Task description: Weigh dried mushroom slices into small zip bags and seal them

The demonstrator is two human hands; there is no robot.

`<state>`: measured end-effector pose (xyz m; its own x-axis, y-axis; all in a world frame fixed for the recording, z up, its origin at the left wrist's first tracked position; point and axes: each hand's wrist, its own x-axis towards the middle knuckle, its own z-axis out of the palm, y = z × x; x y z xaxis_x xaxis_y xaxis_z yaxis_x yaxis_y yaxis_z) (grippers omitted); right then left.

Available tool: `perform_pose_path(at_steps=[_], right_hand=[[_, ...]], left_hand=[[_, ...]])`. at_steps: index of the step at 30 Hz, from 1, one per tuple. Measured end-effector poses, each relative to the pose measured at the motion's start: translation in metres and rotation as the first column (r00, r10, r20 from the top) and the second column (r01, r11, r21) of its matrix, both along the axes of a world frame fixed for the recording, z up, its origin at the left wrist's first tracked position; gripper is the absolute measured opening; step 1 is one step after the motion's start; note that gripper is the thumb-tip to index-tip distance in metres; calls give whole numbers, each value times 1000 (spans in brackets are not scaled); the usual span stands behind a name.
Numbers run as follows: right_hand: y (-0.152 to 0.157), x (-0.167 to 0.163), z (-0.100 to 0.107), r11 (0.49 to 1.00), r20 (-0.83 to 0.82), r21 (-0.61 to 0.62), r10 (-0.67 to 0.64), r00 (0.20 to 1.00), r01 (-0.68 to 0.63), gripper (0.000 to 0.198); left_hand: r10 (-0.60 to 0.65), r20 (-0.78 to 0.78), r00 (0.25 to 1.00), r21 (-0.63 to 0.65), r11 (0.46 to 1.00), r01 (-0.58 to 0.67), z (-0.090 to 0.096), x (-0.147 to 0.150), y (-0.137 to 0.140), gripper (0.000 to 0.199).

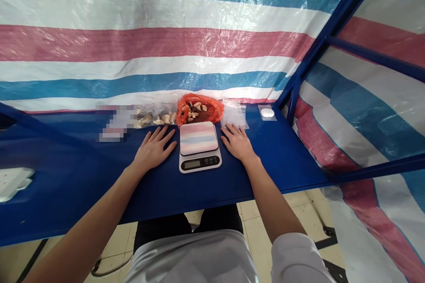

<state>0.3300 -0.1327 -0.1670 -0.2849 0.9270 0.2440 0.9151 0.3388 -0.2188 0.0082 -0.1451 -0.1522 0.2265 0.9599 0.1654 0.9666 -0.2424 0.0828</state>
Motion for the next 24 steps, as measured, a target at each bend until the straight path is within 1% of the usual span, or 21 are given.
perform_pose_path(at_steps=[10, 13, 15, 17, 19, 22, 24], right_hand=[[-1, 0, -2, 1000, 6, 31, 1, 1000, -1, 42], [0, 1, 2, 999, -24, 46, 0, 1000, 1, 39], [3, 1, 8, 998, -61, 56, -30, 998, 33, 38], [9, 3, 16, 994, -87, 64, -78, 993, 84, 37], [19, 6, 24, 991, -77, 59, -115, 990, 119, 37], [37, 10, 30, 993, -6, -4, -116, 993, 116, 40], [47, 12, 29, 991, 44, -49, -119, 992, 121, 42]], left_hand=[[1, -21, 1000, -5, 1000, -1, 0, 0, -1, 57], [4, -7, 1000, -7, 1000, -4, 1, 0, -2, 57], [2, -1, 1000, -6, 1000, -2, 2, 0, -2, 56], [1, -9, 1000, -4, 1000, -1, 2, 1, -2, 57], [5, -21, 1000, -4, 1000, -5, 2, 1, -2, 56], [10, -30, 999, -11, 1000, -11, 2, 1, -2, 57], [7, -21, 1000, -15, 1000, -7, 3, 1, -2, 57]])
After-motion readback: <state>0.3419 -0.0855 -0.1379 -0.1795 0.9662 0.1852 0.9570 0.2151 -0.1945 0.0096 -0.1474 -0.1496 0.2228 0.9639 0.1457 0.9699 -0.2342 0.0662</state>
